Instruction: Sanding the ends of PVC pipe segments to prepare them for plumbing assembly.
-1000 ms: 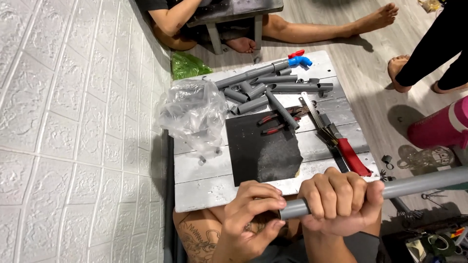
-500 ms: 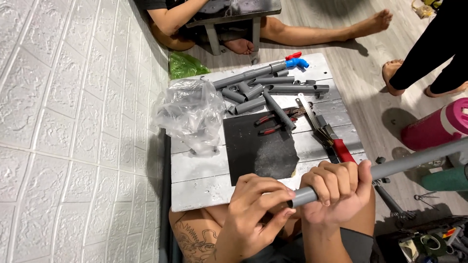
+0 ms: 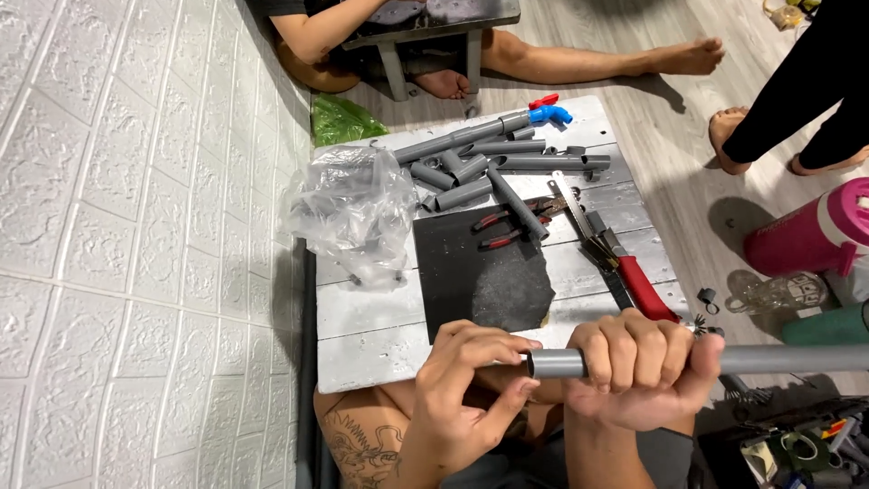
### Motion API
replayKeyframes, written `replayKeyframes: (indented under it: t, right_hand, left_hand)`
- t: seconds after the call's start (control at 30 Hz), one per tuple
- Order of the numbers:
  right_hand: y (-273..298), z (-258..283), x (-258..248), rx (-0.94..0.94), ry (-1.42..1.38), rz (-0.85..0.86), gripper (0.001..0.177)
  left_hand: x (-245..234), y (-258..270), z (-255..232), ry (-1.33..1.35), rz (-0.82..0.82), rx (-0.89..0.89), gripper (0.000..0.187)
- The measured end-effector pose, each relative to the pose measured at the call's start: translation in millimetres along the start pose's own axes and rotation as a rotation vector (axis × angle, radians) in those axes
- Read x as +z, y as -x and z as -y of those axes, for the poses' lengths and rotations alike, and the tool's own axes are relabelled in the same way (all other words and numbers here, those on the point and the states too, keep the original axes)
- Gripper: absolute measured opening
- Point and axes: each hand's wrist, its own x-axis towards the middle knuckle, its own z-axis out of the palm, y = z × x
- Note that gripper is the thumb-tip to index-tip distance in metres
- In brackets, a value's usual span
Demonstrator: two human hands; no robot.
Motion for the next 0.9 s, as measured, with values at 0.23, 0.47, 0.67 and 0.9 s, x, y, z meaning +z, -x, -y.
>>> replayKeyframes:
  t: [0.23, 0.47, 0.67, 0.9]
  right_hand:
    - [-2.1, 0.0, 0.9, -0.048, 0.211, 0.134, 0.041]
    - [-5.5, -3.1, 5.0, -0.077, 0.475, 0.180, 0.053]
    - [-7.7, 3.2, -5.3, -0.030, 0.358, 0.229, 0.056]
    - [-7.7, 1.5, -2.8, -0.038, 0.432, 0.255, 0.057]
  left_hand:
    - [-7.5, -7.7, -7.9, 0.171, 0.080, -0.214, 0.021]
    - [-3.5, -11.1, 0.0, 0.273, 0.062, -0.323, 0.018]
    - [1.2, -8.7, 10.5, 0.385, 0.087, -0.411, 0.010]
    - [5.7, -5.9, 15.5, 0.442, 0.075, -0.464, 0.011]
